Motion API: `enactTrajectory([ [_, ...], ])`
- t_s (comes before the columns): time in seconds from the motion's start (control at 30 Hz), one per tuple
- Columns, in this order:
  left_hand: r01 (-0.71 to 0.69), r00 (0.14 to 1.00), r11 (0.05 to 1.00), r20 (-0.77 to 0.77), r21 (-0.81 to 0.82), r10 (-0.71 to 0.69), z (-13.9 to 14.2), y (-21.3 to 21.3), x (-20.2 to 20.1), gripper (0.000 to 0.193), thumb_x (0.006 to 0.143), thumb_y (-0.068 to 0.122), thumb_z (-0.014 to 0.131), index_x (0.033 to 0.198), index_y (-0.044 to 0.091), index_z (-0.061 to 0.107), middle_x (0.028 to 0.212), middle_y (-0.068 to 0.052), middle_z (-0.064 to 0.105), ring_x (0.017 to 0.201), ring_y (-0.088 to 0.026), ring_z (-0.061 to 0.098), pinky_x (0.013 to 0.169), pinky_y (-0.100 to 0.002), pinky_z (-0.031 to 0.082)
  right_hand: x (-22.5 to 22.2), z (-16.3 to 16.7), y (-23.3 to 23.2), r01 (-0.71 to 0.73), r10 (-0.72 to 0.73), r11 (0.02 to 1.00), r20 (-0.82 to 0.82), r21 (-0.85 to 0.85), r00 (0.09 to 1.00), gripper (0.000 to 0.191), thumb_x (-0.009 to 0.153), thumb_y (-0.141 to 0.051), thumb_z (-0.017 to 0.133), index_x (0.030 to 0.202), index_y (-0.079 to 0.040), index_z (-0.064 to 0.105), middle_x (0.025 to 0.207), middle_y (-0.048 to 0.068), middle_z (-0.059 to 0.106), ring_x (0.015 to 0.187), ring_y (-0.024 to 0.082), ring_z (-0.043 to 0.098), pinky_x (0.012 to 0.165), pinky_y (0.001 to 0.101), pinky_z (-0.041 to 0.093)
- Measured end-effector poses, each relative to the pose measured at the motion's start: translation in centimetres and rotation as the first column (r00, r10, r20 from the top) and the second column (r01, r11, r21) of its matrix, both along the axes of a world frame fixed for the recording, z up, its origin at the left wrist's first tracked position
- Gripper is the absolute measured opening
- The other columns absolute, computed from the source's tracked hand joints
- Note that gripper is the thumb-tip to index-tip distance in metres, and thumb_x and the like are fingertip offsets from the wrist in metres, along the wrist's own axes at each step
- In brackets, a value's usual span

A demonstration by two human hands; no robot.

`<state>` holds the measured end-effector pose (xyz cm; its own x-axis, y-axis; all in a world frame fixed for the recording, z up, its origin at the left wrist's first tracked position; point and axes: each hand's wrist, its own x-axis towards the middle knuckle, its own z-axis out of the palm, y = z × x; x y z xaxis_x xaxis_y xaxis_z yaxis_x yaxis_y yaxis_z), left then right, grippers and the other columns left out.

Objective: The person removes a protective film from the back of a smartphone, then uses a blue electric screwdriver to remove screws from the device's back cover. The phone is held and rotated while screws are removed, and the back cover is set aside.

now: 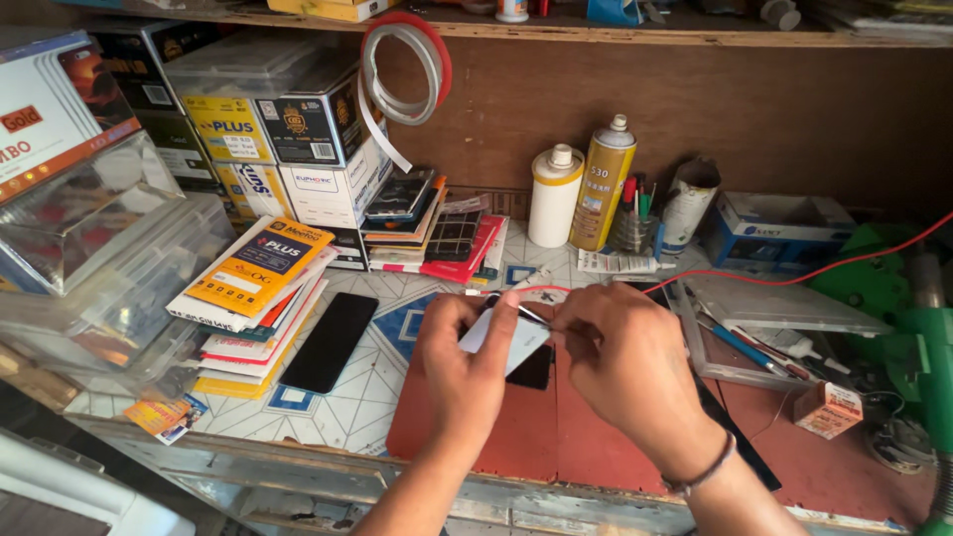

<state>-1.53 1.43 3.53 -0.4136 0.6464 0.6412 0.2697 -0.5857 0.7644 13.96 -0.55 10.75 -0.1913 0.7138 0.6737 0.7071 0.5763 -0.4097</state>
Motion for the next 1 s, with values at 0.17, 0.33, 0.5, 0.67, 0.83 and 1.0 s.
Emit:
enactTrajectory([
  [0.17, 0.158, 0.976, 0.986, 0.158, -0.048, -0.149, 0.0, -0.2, -0.6, 0.034, 0.094, 0.031, 0.074, 0.084, 0.004, 0.056, 0.077, -0.001, 0.057, 0.073, -0.009, 0.051, 0.064, -0.027, 0.046, -0.5, 1.1, 0.5, 0.006, -0.010, 0.987, -0.022, -0.163, 1.000, 0.009, 0.073, -0.001, 0.075, 0.079, -0.009, 0.074, 0.072, 0.008, 0.073, 0.065, 0.024, 0.073, 0.061, 0.0373, 0.056],
  [0.33, 0.182, 0.971, 0.982, 0.162, -0.040, -0.174, -0.1, -0.4, -1.7, 0.030, 0.095, 0.031, 0.072, 0.089, 0.004, 0.059, 0.082, -0.002, 0.062, 0.078, -0.009, 0.055, 0.071, -0.027, 0.047, -0.5, 1.2, 0.7, -0.012, 0.015, 0.995, 0.021, -0.098, 1.000, 0.009, 0.073, -0.001, 0.076, 0.080, -0.007, 0.074, 0.073, 0.010, 0.073, 0.065, 0.026, 0.071, 0.060, 0.0376, 0.055],
  [0.5, 0.215, 0.967, 0.977, 0.147, -0.020, -0.209, -0.4, -0.4, -2.2, 0.030, 0.096, 0.028, 0.072, 0.089, 0.003, 0.057, 0.084, -0.003, 0.061, 0.080, -0.010, 0.054, 0.073, -0.027, 0.047, -0.8, 1.0, 0.9, -0.041, 0.043, 0.996, 0.026, -0.081, 0.999, 0.008, 0.073, -0.002, 0.077, 0.079, -0.008, 0.076, 0.074, 0.010, 0.073, 0.064, 0.026, 0.070, 0.059, 0.0377, 0.054],
  [0.67, 0.257, 0.953, 0.966, 0.162, 0.004, -0.254, -0.8, -0.4, -2.2, 0.026, 0.096, 0.024, 0.071, 0.091, 0.003, 0.057, 0.084, -0.003, 0.060, 0.081, -0.009, 0.053, 0.074, -0.026, 0.047, -0.9, 0.0, 1.2, -0.053, 0.047, 0.988, -0.045, -0.146, 0.998, 0.011, 0.075, -0.001, 0.075, 0.082, -0.008, 0.078, 0.079, 0.008, 0.077, 0.066, 0.020, 0.074, 0.062, 0.0323, 0.057],
  [0.83, 0.313, 0.936, 0.949, 0.178, -0.022, -0.305, -1.0, -0.6, -2.8, 0.022, 0.099, 0.022, 0.069, 0.094, 0.003, 0.057, 0.086, -0.003, 0.059, 0.081, -0.009, 0.052, 0.074, -0.025, 0.045, -0.8, -2.3, 2.6, -0.226, 0.090, 0.893, -0.338, -0.390, 0.937, 0.008, 0.082, 0.001, 0.071, 0.086, -0.002, 0.077, 0.082, 0.006, 0.083, 0.076, 0.010, 0.078, 0.068, 0.0268, 0.061],
  [1.0, 0.400, 0.900, 0.915, 0.213, -0.053, -0.381, -1.6, -1.0, -3.6, 0.019, 0.098, 0.020, 0.067, 0.100, 0.003, 0.057, 0.094, -0.002, 0.059, 0.082, -0.008, 0.052, 0.074, -0.024, 0.045, 0.0, -4.2, 4.3, -0.509, 0.032, 0.676, -0.669, -0.533, 0.743, 0.015, 0.079, 0.008, 0.068, 0.090, 0.003, 0.077, 0.085, 0.007, 0.080, 0.078, 0.012, 0.074, 0.073, 0.0262, 0.059],
])
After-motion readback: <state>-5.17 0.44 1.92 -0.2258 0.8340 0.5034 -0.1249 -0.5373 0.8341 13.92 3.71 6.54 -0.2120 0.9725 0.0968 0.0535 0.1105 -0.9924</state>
